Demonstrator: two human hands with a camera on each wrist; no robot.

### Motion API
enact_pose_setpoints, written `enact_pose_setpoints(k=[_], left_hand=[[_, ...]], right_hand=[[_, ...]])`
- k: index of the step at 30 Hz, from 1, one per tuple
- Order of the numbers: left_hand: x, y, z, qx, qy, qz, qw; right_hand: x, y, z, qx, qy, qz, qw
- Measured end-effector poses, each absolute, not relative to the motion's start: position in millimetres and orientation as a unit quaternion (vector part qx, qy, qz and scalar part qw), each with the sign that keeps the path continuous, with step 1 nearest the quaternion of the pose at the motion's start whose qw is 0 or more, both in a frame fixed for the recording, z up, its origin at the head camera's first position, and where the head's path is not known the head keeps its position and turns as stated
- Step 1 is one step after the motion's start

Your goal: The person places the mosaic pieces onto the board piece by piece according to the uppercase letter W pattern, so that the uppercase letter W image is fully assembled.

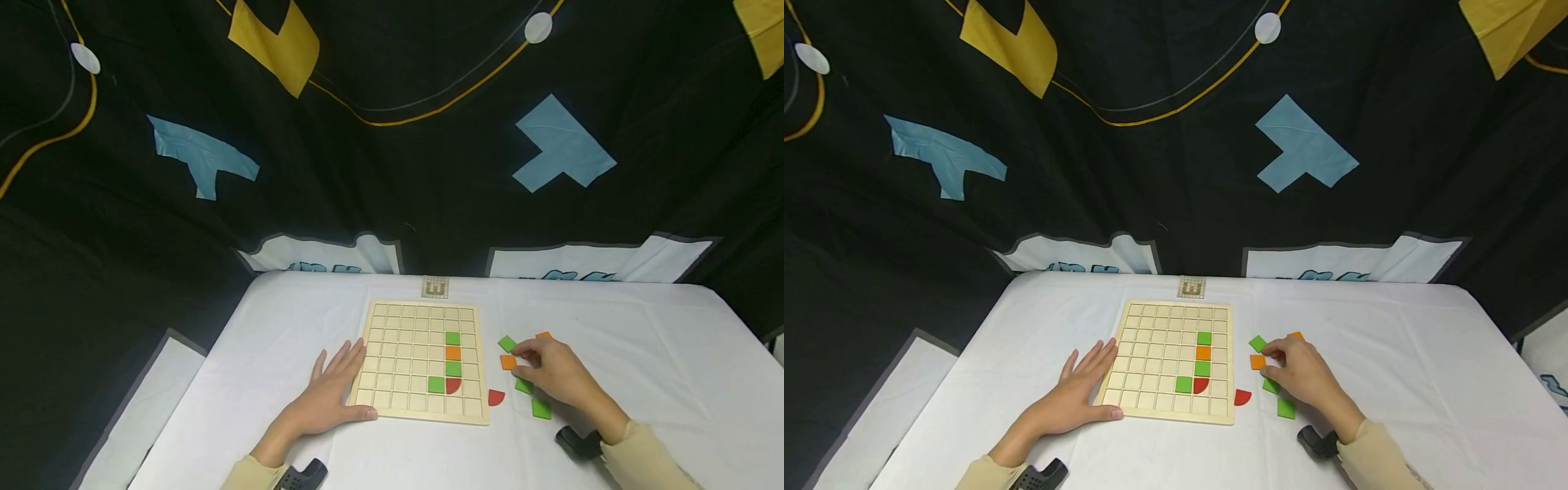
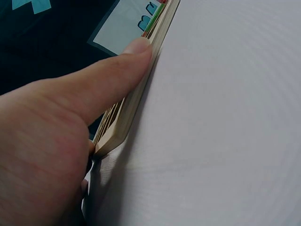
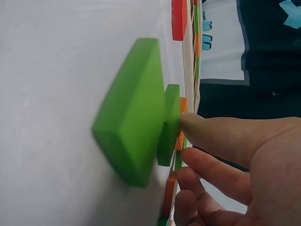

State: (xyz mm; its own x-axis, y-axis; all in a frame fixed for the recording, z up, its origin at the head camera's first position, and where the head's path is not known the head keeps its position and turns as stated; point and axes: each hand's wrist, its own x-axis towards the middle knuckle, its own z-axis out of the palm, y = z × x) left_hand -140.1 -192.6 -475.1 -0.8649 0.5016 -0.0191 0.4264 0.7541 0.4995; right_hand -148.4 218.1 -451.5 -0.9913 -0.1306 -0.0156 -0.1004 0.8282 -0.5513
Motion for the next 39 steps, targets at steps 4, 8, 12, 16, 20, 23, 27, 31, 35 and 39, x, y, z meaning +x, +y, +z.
enact_pose_setpoints(k=[4, 8, 12, 16, 20, 23, 27, 31, 35, 39], left_hand=[[-140.4, -192.1, -476.1, 0.248, 0.935, 0.243, 0.072], [-140.4, -192.1, -476.2, 0.249, 0.933, 0.248, 0.071], [-140.7, -192.0, -476.5, 0.249, 0.934, 0.245, 0.071], [-141.0, -191.8, -477.0, 0.247, 0.936, 0.239, 0.07], [-140.2, -191.7, -475.7, 0.247, 0.935, 0.244, 0.071], [-139.8, -191.7, -474.6, 0.246, 0.934, 0.248, 0.073], [-139.6, -192.0, -474.4, 0.245, 0.934, 0.248, 0.074], [-139.4, -192.1, -474.6, 0.244, 0.935, 0.247, 0.076], [-139.6, -191.7, -474.3, 0.243, 0.935, 0.247, 0.077], [-139.9, -191.7, -474.4, 0.245, 0.934, 0.25, 0.076]], right_hand=[[-149.6, 215.3, -449.8, -0.064, 0.958, -0.278, 0.029], [-151.4, 213.4, -448.1, -0.07, 0.96, -0.271, 0.03], [-152.1, 213.1, -448.1, -0.074, 0.961, -0.266, 0.029], [-151.8, 214.6, -450.0, -0.079, 0.961, -0.264, 0.026], [-151.0, 215.7, -450.8, -0.08, 0.96, -0.269, 0.016], [-150.2, 215.2, -450.0, -0.074, 0.959, -0.275, 0.01], [-148.6, 212.6, -447.4, -0.066, 0.956, -0.284, 0.001], [-147.2, 209.1, -444.3, -0.065, 0.953, -0.297, -0.006], [-146.5, 205.6, -441.6, -0.068, 0.949, -0.307, -0.008], [-144.1, 202.7, -437.4, -0.074, 0.946, -0.314, -0.01]])
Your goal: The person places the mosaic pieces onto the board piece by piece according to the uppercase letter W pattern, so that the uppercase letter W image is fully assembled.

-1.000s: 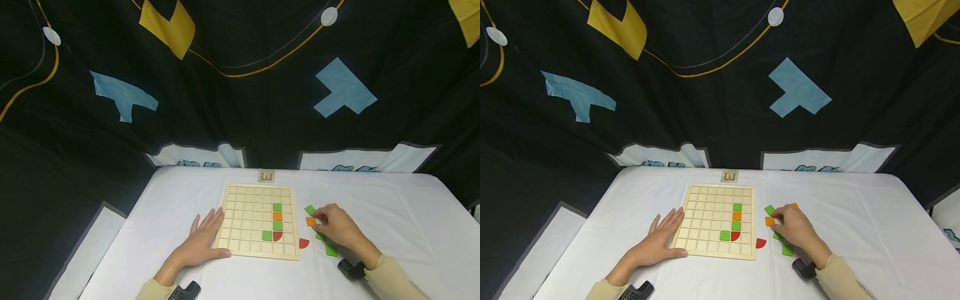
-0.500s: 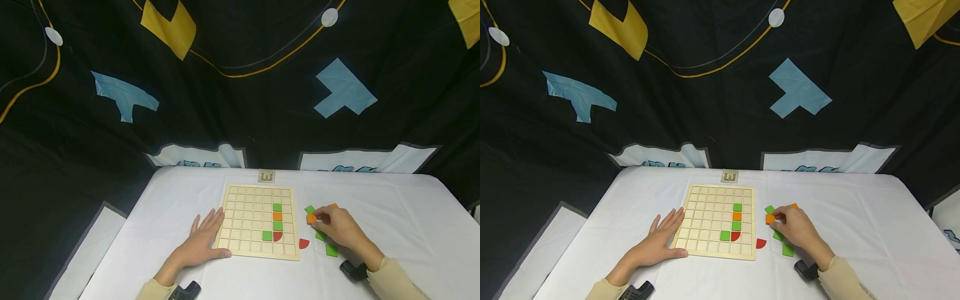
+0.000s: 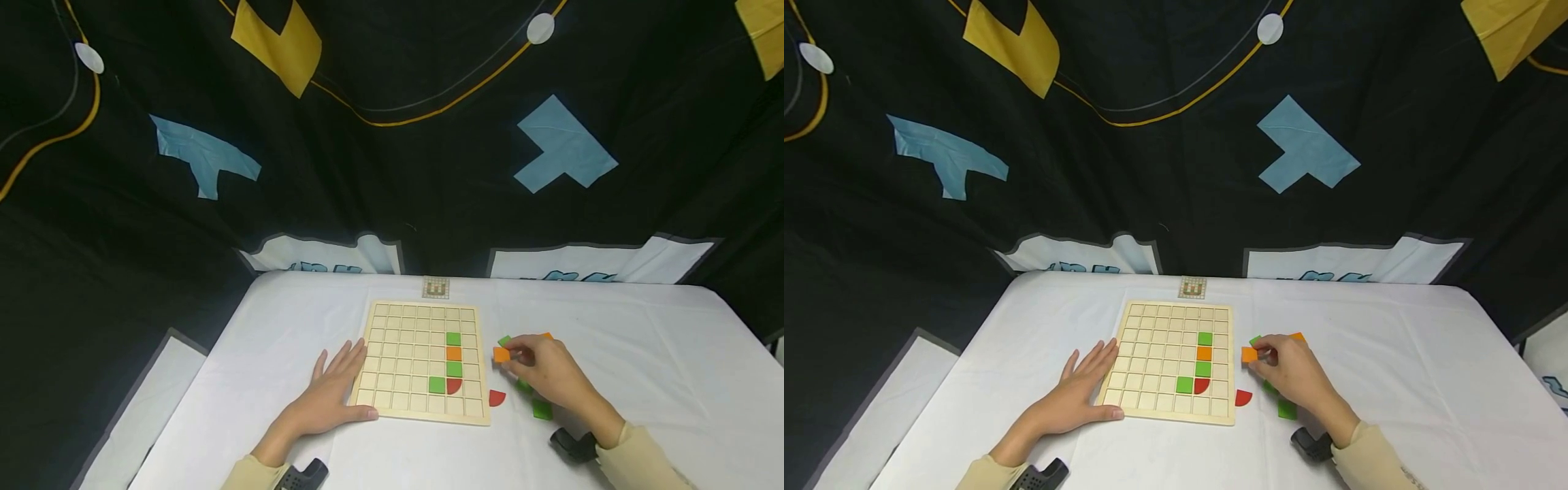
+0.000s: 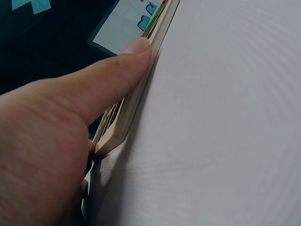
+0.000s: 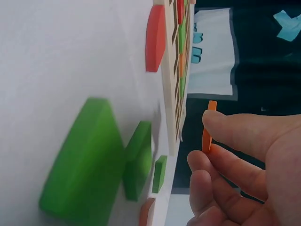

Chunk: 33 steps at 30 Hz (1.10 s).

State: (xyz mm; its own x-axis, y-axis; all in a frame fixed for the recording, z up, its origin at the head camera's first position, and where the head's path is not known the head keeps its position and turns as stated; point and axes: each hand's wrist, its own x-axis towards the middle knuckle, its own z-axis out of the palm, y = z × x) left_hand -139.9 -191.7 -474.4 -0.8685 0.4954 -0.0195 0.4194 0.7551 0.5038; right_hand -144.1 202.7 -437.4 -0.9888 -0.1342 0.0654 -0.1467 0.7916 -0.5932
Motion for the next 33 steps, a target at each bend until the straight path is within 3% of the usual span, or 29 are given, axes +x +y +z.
enact_pose_setpoints(k=[33], left_hand=[[-139.4, -192.4, -473.7, 0.247, 0.933, 0.25, 0.074]], right_hand=[[-136.1, 154.6, -433.2, 0.092, -0.936, 0.34, 0.014]])
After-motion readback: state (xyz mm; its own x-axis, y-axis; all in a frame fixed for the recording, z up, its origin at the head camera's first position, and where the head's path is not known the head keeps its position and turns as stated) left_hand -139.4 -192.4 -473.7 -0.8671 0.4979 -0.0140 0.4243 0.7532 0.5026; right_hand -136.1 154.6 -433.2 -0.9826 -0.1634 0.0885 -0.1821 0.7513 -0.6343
